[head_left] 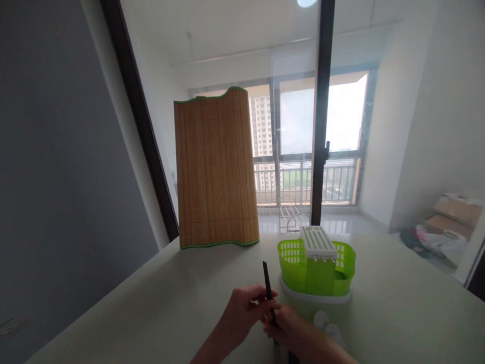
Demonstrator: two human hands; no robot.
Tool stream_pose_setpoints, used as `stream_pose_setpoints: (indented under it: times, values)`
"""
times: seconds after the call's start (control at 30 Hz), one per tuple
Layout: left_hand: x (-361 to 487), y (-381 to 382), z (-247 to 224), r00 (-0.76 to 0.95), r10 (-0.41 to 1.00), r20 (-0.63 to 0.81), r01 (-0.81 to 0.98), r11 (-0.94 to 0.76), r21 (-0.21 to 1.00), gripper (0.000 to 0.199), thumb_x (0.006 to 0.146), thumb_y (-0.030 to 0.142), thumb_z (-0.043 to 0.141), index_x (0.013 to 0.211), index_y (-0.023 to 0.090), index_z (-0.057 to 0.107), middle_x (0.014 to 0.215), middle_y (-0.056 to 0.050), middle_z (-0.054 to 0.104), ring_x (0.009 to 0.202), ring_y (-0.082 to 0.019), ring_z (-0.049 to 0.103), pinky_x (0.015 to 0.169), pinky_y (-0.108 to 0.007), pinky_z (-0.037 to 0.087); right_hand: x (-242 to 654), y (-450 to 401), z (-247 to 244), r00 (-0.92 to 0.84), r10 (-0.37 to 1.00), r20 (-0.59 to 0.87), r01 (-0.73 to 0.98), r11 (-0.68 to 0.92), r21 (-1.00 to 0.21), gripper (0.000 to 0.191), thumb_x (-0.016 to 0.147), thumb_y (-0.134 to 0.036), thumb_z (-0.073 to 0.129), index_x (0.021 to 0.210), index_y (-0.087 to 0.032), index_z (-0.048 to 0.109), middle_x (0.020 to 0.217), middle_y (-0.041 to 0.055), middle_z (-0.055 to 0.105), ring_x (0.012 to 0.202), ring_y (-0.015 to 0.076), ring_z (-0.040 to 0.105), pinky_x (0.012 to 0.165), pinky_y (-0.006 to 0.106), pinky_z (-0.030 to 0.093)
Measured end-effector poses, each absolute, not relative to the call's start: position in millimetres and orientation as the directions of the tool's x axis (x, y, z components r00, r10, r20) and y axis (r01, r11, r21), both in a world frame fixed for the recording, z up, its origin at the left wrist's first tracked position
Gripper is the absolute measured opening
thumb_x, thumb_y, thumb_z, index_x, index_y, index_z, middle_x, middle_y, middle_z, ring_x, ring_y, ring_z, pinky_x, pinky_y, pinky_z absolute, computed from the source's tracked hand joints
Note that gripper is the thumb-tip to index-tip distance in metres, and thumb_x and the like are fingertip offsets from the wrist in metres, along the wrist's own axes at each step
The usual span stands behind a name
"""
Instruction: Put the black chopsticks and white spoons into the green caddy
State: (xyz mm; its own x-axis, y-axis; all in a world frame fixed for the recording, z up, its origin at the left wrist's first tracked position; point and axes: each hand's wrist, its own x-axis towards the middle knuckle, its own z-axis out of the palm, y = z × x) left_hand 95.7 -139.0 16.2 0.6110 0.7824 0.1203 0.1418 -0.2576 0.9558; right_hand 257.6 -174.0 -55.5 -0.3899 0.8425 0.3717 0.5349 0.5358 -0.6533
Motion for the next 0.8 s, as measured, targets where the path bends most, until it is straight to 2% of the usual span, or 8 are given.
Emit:
stream_pose_setpoints:
  times: [0.13, 0.23, 0.33, 0.4, 0.5, 0.57, 0.67, 0.8]
  values:
    - [98, -138, 18, 0.599, 0.783, 0.170, 0.189, -0.344, 0.920, 0.024, 0.079, 0.034, 0.065, 0.091, 0.016, 0.076, 0.076, -0.003, 0.070, 0.062, -0.013, 0.062, 0.056, -0.022, 0.051, 261, -172, -57, -0.381, 0.843, 0.380, 0.546, 0.536, -0.644, 0.017, 0.076, -0.008, 0.053, 0.086, -0.021, 0.058, 0.093, 0.0013, 0.063, 0.077, 0.0146, 0.058, 0.070, 0.025, 0.046]
    - [97, -133, 37, 0.532, 0.795, 0.291, 0.256, -0.479, 0.840, 0.021, 0.079, 0.035, 0.066, 0.088, 0.020, 0.077, 0.079, -0.002, 0.071, 0.067, -0.013, 0.062, 0.060, -0.020, 0.050, 274, -176, -51, -0.328, 0.858, 0.395, 0.608, 0.512, -0.607, 0.019, 0.076, -0.012, 0.057, 0.093, -0.020, 0.059, 0.093, 0.0039, 0.062, 0.075, 0.0169, 0.059, 0.067, 0.027, 0.046]
    - [103, -121, 72, 0.417, 0.809, 0.414, 0.231, -0.535, 0.813, 0.025, 0.078, 0.040, 0.068, 0.089, 0.019, 0.077, 0.081, -0.002, 0.073, 0.069, -0.014, 0.063, 0.063, -0.022, 0.050, 294, -191, -37, -0.227, 0.859, 0.460, 0.673, 0.479, -0.563, 0.024, 0.085, -0.017, 0.053, 0.107, -0.022, 0.057, 0.088, 0.0028, 0.062, 0.072, 0.0165, 0.060, 0.064, 0.026, 0.046]
    - [116, -109, 97, 0.346, 0.804, 0.484, 0.160, -0.559, 0.814, 0.030, 0.077, 0.043, 0.069, 0.091, 0.018, 0.076, 0.085, -0.003, 0.075, 0.070, -0.016, 0.064, 0.063, -0.024, 0.051, 308, -204, -29, -0.161, 0.831, 0.533, 0.710, 0.473, -0.522, 0.020, 0.092, -0.019, 0.045, 0.108, -0.024, 0.056, 0.088, 0.0028, 0.063, 0.074, 0.0163, 0.062, 0.067, 0.027, 0.047]
    - [147, -86, 119, 0.316, 0.754, 0.576, 0.114, -0.632, 0.766, 0.032, 0.078, 0.042, 0.067, 0.095, 0.017, 0.075, 0.091, -0.004, 0.075, 0.077, -0.018, 0.067, 0.068, -0.026, 0.053, 324, -220, -28, -0.140, 0.729, 0.670, 0.795, 0.486, -0.363, 0.018, 0.095, -0.019, 0.041, 0.099, -0.023, 0.057, 0.082, 0.0031, 0.064, 0.073, 0.0175, 0.063, 0.065, 0.027, 0.047]
    - [173, -70, 119, 0.379, 0.721, 0.580, 0.206, -0.676, 0.707, 0.030, 0.081, 0.039, 0.062, 0.099, 0.018, 0.075, 0.092, -0.004, 0.076, 0.080, -0.018, 0.068, 0.071, -0.026, 0.052, 332, -225, -34, -0.164, 0.644, 0.747, 0.844, 0.484, -0.232, 0.017, 0.094, -0.016, 0.041, 0.098, -0.022, 0.057, 0.078, 0.0037, 0.064, 0.070, 0.0184, 0.064, 0.063, 0.027, 0.047]
    - [207, -50, 101, 0.492, 0.707, 0.508, 0.380, -0.700, 0.605, 0.028, 0.085, 0.036, 0.058, 0.099, 0.019, 0.074, 0.090, -0.003, 0.076, 0.082, -0.017, 0.068, 0.074, -0.026, 0.050, 341, -225, -47, -0.234, 0.554, 0.799, 0.891, 0.450, -0.051, 0.017, 0.093, -0.015, 0.041, 0.093, -0.021, 0.057, 0.072, 0.0032, 0.064, 0.065, 0.0188, 0.063, 0.060, 0.028, 0.047]
    - [234, -34, 70, 0.557, 0.729, 0.399, 0.493, -0.676, 0.547, 0.019, 0.079, 0.034, 0.064, 0.081, 0.018, 0.074, 0.077, -0.002, 0.075, 0.074, -0.018, 0.067, 0.067, -0.026, 0.047, 348, -218, -56, -0.298, 0.479, 0.826, 0.913, 0.396, 0.100, 0.021, 0.094, -0.012, 0.040, 0.090, -0.020, 0.059, 0.066, 0.0011, 0.062, 0.058, 0.0175, 0.060, 0.056, 0.027, 0.044]
